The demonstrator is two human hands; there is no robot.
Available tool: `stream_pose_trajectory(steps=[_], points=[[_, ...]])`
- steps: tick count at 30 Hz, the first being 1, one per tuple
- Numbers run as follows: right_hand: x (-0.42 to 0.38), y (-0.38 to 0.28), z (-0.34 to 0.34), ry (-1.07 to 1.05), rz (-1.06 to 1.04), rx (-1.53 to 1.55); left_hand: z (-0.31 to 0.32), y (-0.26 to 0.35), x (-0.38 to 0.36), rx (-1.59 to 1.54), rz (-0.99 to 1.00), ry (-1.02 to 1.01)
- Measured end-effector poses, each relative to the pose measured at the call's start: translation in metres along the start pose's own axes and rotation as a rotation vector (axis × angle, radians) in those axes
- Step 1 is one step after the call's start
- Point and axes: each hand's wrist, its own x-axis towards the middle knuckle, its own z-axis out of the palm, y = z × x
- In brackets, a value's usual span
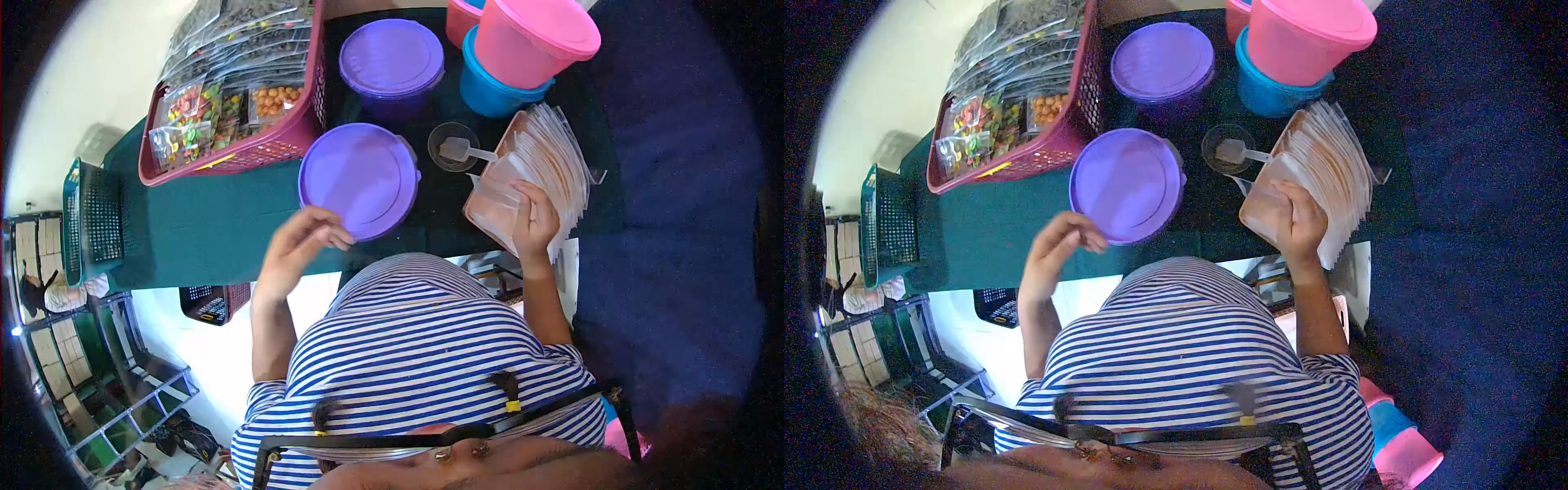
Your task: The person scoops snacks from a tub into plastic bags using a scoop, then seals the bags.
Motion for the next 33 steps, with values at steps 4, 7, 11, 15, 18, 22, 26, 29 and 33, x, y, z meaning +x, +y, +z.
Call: stream_pose_trajectory(steps=[4,7,11,15,18,22,26,29,33], points=[[0.023,-0.067,0.016,-0.09,-0.423,0.293,0.035,-0.007,0.012,-0.311,-0.138,-0.245],[0.033,-0.102,0.04,-0.347,-0.743,0.253,0.052,-0.001,0.023,-0.624,-0.155,-0.185],[0.034,-0.116,0.061,-0.537,-0.741,0.363,0.039,-0.001,0.023,-0.361,-0.068,0.038],[0.038,-0.108,0.061,-0.394,-0.487,0.358,0.01,-0.007,0.014,0.048,0.123,-0.109],[0.046,-0.105,0.074,0.073,0.03,0.335,0.001,0.005,0.012,0.314,0.218,-0.134],[0.046,-0.072,0.064,-0.595,0.488,0.655,-0.01,0.009,0.011,0.387,0.22,-0.122],[0.043,-0.077,0.066,-0.645,0.648,0.799,0.004,0.013,0.022,0.881,0.424,0.367],[0.038,-0.099,0.073,-0.481,0.554,0.843,0.032,0.011,0.022,1.135,0.679,0.755],[0.03,-0.115,0.081,-0.624,0.246,0.799,0.052,0.012,0.032,0.505,0.233,0.167]])
